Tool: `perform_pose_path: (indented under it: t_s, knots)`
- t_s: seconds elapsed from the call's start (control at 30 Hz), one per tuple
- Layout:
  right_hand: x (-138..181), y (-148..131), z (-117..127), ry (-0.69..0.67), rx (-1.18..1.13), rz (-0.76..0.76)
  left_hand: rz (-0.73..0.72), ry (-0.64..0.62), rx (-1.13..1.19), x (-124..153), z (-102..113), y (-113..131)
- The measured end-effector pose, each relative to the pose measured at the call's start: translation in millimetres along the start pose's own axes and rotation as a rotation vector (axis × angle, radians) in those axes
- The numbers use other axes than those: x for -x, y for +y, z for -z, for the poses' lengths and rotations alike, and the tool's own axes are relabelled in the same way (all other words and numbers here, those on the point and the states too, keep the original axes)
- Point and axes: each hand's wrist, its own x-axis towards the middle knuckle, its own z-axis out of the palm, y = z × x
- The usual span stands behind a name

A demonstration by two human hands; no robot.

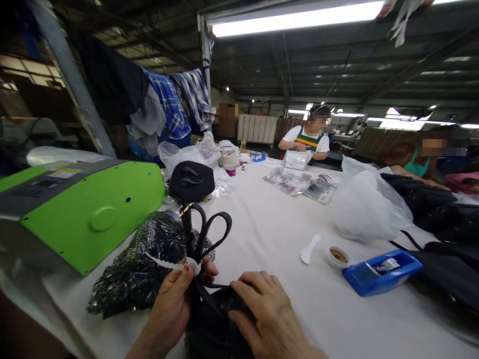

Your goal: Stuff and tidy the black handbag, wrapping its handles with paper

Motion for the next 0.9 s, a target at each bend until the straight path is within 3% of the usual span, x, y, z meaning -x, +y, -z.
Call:
perform_pose_path:
  t_s: [0.27, 0.33, 0.43, 0.53, 0.63, 0.73, 0.9]
  knots:
    - [-18, -17, -6, 0.002, -0.045, -0.104, 0.002, -0.047, 0.039, 5, 3, 1]
    - [-28, -15, -1, -0.065, -0.033, -0.126, 0.015, -0.047, 0.05, 5, 2, 0]
    - [-42, -13, 3, -0.274, -0.123, -0.091, 0.023, 0.136, 0.082, 4, 2, -2]
    - [-53, -11, 2, -0.342, -0.296, -0.06, 0.014, 0.295, 0.112, 3, 6, -5]
    - [-59, -4, 4, -0.267, -0.299, -0.138, 0.013, 0.234, 0.122, 3, 9, -3]
    - [-55, 11, 15, -0.137, -0.163, -0.234, 0.025, 0.057, 0.076, 4, 7, 2]
    - [-19, 32, 46, 0.174, 0.033, -0.235, 0.032, -0.118, -0.034, 6, 3, 5]
